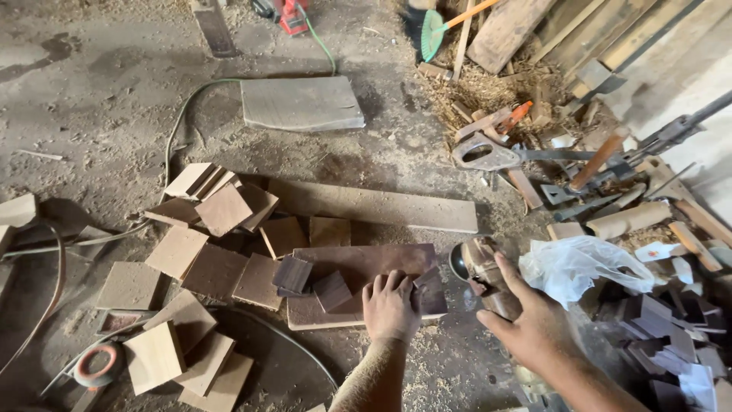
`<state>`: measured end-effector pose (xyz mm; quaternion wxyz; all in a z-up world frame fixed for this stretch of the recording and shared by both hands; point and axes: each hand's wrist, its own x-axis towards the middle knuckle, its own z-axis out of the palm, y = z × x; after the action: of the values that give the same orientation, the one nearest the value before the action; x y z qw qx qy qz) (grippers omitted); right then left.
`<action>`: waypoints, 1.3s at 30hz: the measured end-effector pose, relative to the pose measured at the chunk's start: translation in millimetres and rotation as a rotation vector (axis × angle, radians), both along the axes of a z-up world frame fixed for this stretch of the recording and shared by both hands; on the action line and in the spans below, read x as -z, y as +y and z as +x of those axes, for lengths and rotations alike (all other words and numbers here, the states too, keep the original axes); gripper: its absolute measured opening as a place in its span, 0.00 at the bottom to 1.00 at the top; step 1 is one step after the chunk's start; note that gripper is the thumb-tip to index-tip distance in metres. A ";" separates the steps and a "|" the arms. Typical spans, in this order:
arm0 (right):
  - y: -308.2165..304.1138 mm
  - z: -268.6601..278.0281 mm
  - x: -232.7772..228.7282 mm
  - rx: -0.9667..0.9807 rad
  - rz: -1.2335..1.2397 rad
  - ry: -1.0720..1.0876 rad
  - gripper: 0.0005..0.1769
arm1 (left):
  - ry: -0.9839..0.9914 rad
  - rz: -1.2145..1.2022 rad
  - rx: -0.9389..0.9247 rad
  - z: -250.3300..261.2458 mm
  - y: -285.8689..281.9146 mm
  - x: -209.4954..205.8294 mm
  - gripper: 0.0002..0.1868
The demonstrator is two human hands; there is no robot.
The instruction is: Sanding the edges of small wooden blocks using a handheld angle grinder
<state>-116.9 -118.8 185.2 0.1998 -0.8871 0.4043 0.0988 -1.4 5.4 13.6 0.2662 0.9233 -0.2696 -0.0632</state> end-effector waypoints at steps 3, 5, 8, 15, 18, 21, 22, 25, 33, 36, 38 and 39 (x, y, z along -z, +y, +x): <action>-3.2 -13.8 -3.8 0.008 -0.091 -0.070 0.59 | 0.064 0.065 0.048 3.4 1.3 -7.4 0.20; -0.3 -19.9 -9.9 0.032 -0.066 -0.069 0.60 | 0.074 0.068 0.041 2.4 0.7 0.3 0.20; 4.7 -29.5 -18.9 0.069 -0.034 -0.074 0.60 | 0.072 0.034 0.017 5.0 -1.7 10.4 0.23; 8.8 -47.4 -4.0 0.084 -0.036 -0.116 0.60 | 0.201 0.030 0.047 7.4 4.4 5.5 0.36; 18.7 -32.8 -15.0 0.107 0.013 -0.074 0.61 | 0.102 -0.029 0.121 4.5 19.8 -8.1 0.39; 38.5 -12.7 -41.9 0.088 0.023 0.043 0.61 | 0.069 -0.206 0.033 0.7 22.2 -0.8 0.28; 35.2 -9.7 -37.7 0.087 0.020 0.043 0.61 | 0.069 -0.209 0.032 0.1 21.4 -0.5 0.28; 32.7 5.0 -23.9 -0.041 -0.083 0.020 0.62 | 0.097 -0.261 0.000 0.9 21.6 8.9 0.18; 46.3 23.4 32.6 0.121 -0.053 -0.109 0.61 | 0.005 -0.371 -0.044 -1.0 20.7 14.6 0.10; 34.7 21.5 70.6 0.048 -0.091 -0.302 0.63 | -0.021 -0.390 -0.029 -0.3 19.4 20.2 0.09; 36.4 24.1 67.4 0.044 -0.094 -0.222 0.62 | -0.044 -0.365 -0.026 -0.1 16.0 27.9 0.10; 38.0 25.0 66.4 0.047 -0.096 -0.145 0.62 | -0.068 -0.336 -0.017 -0.2 15.1 32.1 0.10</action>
<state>-91.9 -80.8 118.8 0.1878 -0.8908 0.4137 0.0102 -1.6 20.5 -18.5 0.4082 0.8696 -0.2774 0.0162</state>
